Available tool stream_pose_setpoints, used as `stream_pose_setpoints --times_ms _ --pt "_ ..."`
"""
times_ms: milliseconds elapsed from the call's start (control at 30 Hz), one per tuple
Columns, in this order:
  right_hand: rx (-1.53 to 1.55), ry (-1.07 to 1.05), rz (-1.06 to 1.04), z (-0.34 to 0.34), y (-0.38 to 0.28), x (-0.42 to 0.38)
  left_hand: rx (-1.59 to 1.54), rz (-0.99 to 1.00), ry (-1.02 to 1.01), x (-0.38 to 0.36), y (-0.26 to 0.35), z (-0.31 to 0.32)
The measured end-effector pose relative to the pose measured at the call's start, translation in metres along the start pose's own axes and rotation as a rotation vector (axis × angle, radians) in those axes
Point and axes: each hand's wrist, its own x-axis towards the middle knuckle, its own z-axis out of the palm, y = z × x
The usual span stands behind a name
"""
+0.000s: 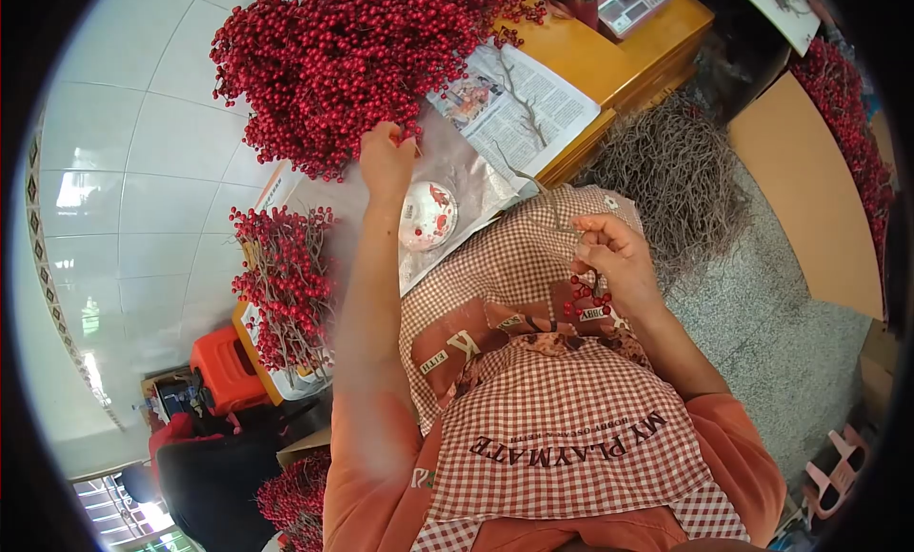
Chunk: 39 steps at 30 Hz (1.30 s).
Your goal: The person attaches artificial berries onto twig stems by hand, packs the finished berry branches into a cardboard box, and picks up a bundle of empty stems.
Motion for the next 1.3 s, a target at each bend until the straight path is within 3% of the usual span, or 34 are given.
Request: stream_pose_setpoints --times_ms 100,200,233,300,333,400,533,600,733,800,933,1033,1067,1133,1167,1267,1300 --pt "0.008 -0.012 -0.006 0.004 0.001 0.001 0.346 0.065 0.051 0.010 -0.008 0.008" --pt "0.005 -0.012 -0.007 0.007 0.000 0.001 0.358 0.192 -0.102 0.026 -0.036 0.030" --pt "0.001 -0.009 -0.010 0.008 0.000 0.000 0.350 0.198 -0.107 0.024 -0.020 0.024" --pt "0.025 0.011 -0.032 0.003 -0.002 0.007 -0.551 -0.282 -0.345 0.012 0.035 -0.005" --pt "0.051 0.015 -0.049 0.000 -0.003 0.012 -0.560 -0.280 -0.357 0.003 0.047 -0.011" --pt "0.130 0.020 -0.020 0.001 -0.013 0.023 -0.953 -0.361 -0.375 -0.014 0.061 -0.024" --pt "0.110 0.025 -0.040 0.017 -0.016 0.048 -1.124 -0.432 -0.368 -0.057 0.088 -0.033" --pt "0.012 0.008 -0.178 0.031 -0.011 0.053 -1.185 -0.462 -0.369 -0.080 0.098 -0.037" --pt "-0.047 -0.052 0.016 0.048 -0.017 0.047 -1.354 -0.454 -0.456 -0.126 0.104 -0.048" --pt "-0.041 -0.236 0.171 0.051 -0.009 0.041 -1.363 -0.486 -0.422 -0.146 0.107 -0.051" --pt "-0.192 -0.088 0.078 0.050 -0.002 0.029 -1.399 -0.588 -0.145 -0.186 0.103 -0.062" --pt "-0.171 -0.158 0.050 0.050 0.003 0.015 -0.869 -0.546 -0.382 -0.224 0.079 -0.069" --pt "-0.207 -0.204 0.015 0.051 0.008 0.010 -0.877 -0.551 -0.375 -0.239 0.074 -0.067" --pt "-0.230 -0.236 0.020 0.053 0.020 -0.003 -0.156 0.128 -0.474 -0.272 0.061 -0.061" --pt "-0.290 -0.251 0.042 0.055 0.024 -0.009 -0.083 0.101 -0.508 -0.288 0.053 -0.057" --pt "-0.353 -0.269 0.072 0.062 0.034 -0.023 -0.259 -0.024 -0.310 -0.303 0.050 -0.061" --pt "-0.328 -0.286 0.089 0.066 0.032 -0.029 -0.472 -0.104 -0.199 -0.306 0.048 -0.060"
